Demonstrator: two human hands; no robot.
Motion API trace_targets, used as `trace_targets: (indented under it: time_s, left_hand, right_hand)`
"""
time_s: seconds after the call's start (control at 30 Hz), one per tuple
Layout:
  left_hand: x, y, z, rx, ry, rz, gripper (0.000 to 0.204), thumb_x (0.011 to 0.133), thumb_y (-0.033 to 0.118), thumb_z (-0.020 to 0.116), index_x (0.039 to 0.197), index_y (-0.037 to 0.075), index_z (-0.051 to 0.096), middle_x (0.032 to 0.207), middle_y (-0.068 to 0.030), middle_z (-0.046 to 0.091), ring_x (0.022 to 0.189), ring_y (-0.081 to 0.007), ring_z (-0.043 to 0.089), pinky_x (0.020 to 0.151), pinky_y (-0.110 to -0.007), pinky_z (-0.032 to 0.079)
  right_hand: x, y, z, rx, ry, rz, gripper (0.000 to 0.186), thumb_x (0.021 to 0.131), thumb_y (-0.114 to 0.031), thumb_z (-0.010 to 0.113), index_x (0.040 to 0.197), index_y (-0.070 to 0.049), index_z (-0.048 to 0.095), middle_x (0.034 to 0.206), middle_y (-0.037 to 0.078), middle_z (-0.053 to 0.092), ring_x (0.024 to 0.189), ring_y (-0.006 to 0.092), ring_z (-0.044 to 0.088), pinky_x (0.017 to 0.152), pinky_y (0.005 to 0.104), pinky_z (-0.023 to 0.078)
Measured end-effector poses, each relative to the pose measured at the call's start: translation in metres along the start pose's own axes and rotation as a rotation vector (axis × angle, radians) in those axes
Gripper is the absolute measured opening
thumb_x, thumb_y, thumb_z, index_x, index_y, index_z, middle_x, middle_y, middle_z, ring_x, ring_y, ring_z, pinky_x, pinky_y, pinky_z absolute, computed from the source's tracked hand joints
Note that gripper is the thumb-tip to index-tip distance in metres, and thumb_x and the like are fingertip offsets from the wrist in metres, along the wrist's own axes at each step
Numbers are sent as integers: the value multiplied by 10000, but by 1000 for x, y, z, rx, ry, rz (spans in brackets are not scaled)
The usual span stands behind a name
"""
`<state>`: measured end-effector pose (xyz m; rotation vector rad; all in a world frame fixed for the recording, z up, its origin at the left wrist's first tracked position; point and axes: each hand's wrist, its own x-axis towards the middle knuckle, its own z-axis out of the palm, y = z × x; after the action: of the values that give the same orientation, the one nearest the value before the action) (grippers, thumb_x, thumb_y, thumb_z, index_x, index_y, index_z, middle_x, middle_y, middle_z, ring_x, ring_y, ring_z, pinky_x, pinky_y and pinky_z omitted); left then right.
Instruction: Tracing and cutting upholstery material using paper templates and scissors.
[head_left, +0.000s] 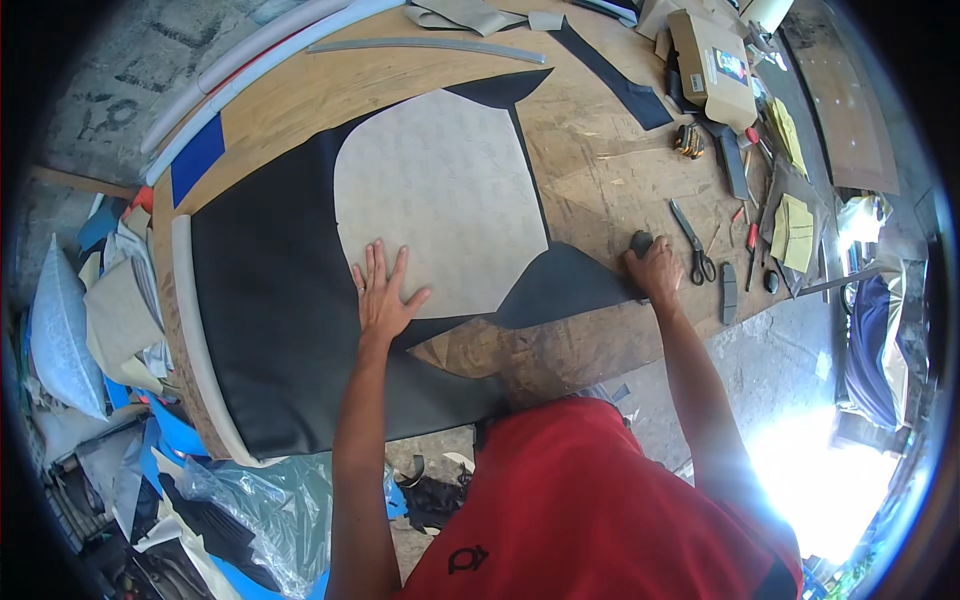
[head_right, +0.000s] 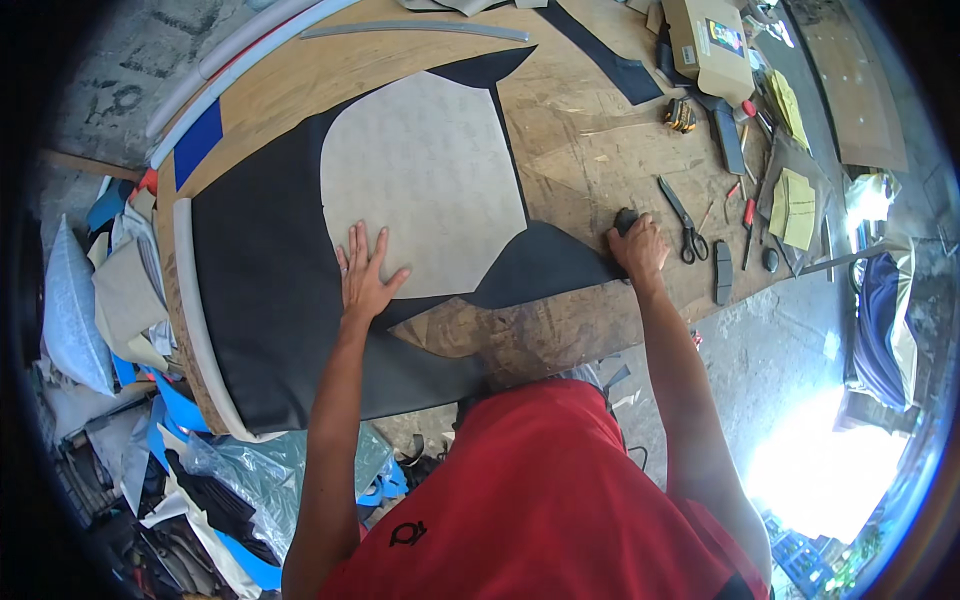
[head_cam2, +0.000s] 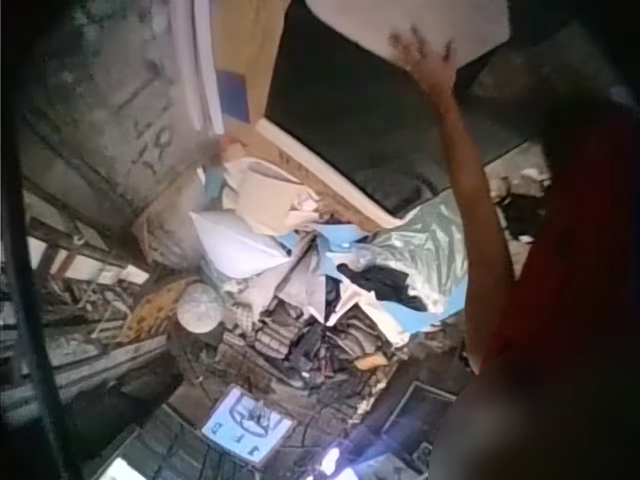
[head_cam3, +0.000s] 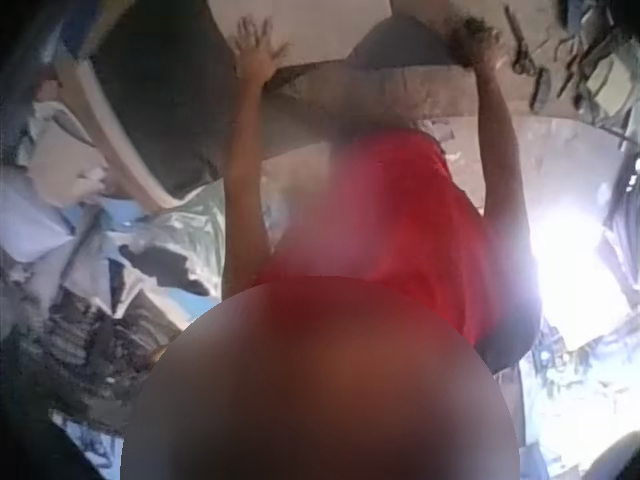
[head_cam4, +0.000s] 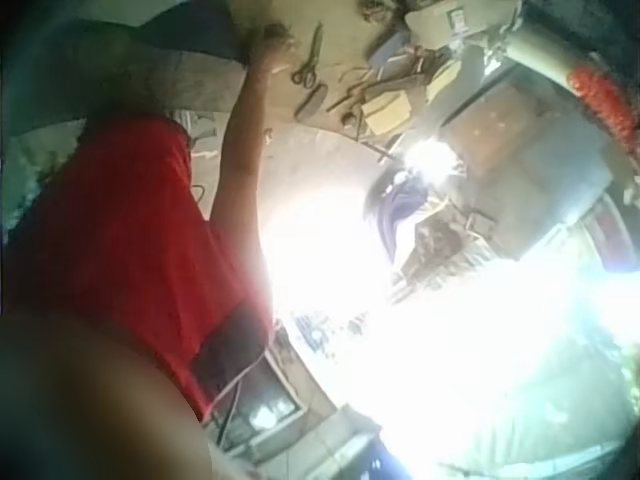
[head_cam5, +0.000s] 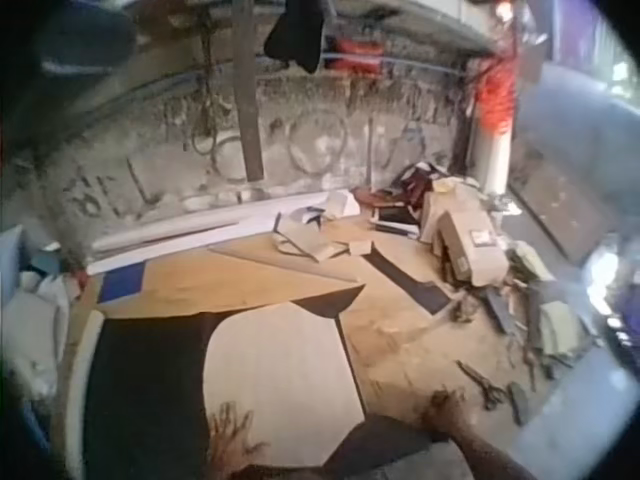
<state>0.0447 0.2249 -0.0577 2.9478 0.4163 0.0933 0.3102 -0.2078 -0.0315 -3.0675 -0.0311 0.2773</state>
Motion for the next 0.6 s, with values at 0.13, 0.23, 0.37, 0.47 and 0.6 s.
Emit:
trace_targets:
  time_s: [0.13,0.23,0.37,0.47,0.6]
  left_hand:
    - [-3,0,0,-14,-14,11,914,881,603,669,1629,182,352,1718,-243,136,1591,-423,137,1238,-646,156]
    - [-4,-3,-1,-27,2,22,920,885,606,662,1635,182,340,1722,-237,129,1592,-418,136,1237,-650,148]
    - [-3,-10,0,-29,9,38,928,888,609,656,1641,178,328,1724,-233,128,1591,-415,143,1235,-655,144]
    - [3,-9,4,-18,-5,67,932,887,609,657,1640,168,329,1719,-239,145,1583,-421,169,1232,-659,153]
    - [8,-17,11,-73,20,79,888,901,558,671,1627,159,350,1705,-241,195,1567,-444,205,1221,-672,183]
  right_hand:
    - [-4,7,4,1,-11,-60,560,871,-485,644,1079,26,544,971,280,709,880,492,692,790,549,545]
    - [-4,8,6,6,-19,-63,554,875,-478,651,1080,26,539,977,286,706,870,496,693,777,555,547]
    - [1,9,18,23,-18,-85,553,880,-475,661,1079,25,532,986,297,701,853,501,693,754,562,550]
    - [8,22,28,44,26,-129,565,881,-488,670,1075,24,527,997,308,697,832,507,692,726,566,551]
    - [13,11,17,-100,-42,-50,558,888,-468,682,1147,8,548,1068,262,703,957,475,691,841,546,534]
